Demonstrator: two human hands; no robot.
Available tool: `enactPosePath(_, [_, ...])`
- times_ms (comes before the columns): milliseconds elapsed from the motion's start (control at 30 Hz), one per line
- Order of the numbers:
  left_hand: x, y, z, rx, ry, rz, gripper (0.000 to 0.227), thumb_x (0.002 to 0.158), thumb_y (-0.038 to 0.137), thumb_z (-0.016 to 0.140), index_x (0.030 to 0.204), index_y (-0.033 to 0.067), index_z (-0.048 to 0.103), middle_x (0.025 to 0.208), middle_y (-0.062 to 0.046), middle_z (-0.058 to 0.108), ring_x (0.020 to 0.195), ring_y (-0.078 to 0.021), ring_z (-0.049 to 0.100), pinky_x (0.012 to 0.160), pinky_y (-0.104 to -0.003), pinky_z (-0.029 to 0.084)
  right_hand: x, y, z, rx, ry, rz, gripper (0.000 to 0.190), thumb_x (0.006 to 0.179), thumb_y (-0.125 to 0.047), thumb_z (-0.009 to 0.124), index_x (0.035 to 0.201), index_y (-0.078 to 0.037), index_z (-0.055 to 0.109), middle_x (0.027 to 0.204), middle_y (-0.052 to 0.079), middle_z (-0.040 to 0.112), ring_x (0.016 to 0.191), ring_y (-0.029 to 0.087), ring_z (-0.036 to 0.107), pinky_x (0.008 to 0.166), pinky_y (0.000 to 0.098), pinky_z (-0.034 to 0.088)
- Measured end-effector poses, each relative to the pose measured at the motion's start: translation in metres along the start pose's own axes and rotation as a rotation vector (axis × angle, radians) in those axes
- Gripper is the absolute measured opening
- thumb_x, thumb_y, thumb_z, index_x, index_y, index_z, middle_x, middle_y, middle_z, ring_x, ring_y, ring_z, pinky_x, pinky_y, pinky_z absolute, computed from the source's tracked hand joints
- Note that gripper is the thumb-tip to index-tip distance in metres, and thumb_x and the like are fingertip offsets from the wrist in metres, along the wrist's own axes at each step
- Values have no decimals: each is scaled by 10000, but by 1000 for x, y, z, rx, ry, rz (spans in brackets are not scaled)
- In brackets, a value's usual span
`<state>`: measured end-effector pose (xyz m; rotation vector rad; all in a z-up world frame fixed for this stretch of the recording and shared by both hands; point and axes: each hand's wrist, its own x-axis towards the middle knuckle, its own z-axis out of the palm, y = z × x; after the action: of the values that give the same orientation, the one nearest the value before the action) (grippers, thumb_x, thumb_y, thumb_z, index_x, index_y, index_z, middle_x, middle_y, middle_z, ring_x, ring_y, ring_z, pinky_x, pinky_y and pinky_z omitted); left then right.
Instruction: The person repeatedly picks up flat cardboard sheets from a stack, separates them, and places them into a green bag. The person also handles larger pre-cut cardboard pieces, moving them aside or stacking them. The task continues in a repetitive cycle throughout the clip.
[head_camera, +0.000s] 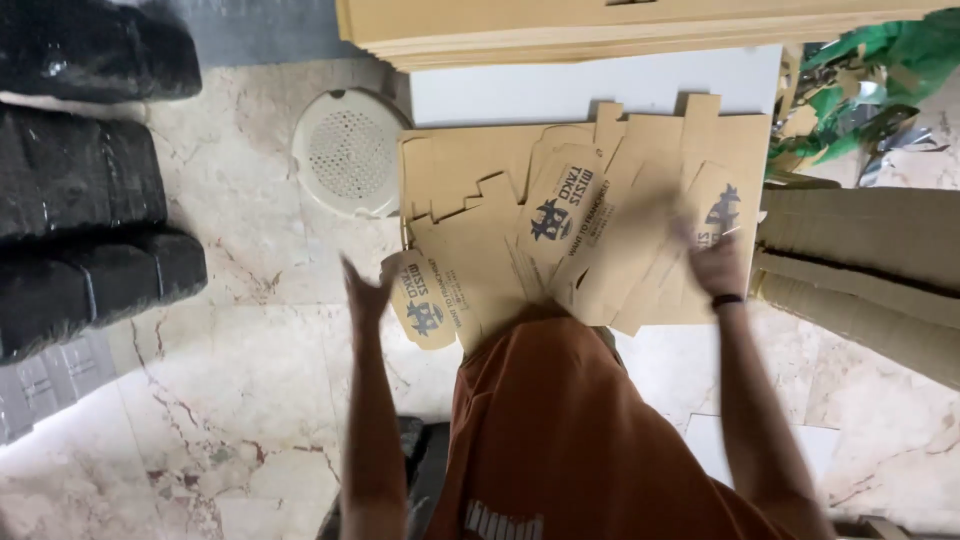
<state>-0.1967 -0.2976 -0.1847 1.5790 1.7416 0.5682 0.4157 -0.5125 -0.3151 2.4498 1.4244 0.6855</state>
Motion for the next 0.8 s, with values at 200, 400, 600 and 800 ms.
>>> enactPosePath(200, [-95, -22, 32, 192, -170, -657, 829, 758, 569, 831, 1474, 285, 523, 1140, -126, 763, 1121, -351, 700, 929, -523, 567, 22, -133, -172, 509, -786, 197, 1182, 629, -792, 779, 1566, -199, 367, 1569, 199, 280, 1375, 443, 371, 906, 551, 552])
enactPosePath(400, [-100, 96, -8, -517, -4, -505, 927, 843, 227, 860, 1572, -19, 343, 1266, -330, 654, 1163, -503, 640, 968, -612, 531, 24, -126, -178, 614, -815, 92, 1221, 655, -739, 772, 1645, -303, 207, 1655, 209, 156, 1455, 463, 292, 1007, 664, 451])
enactPosePath(600, [-101, 46, -16, -626, -97, -559, 701, 748, 197, 942, 1337, -25, 633, 1165, -318, 689, 1067, -497, 680, 905, -598, 559, 21, -126, -173, 680, -848, 179, 1273, 639, -581, 875, 1654, -301, 160, 1677, 181, 83, 1475, 438, 240, 1028, 665, 416])
enactPosePath(800, [-98, 27, 23, -290, -178, -444, 713, 776, 209, 918, 1417, 98, 625, 1222, -235, 705, 1129, -414, 680, 949, -531, 545, 47, -129, -166, 780, -813, 605, 1037, 832, -489, 886, 1587, -189, 242, 1552, 140, 285, 1420, 346, 313, 1050, 565, 429])
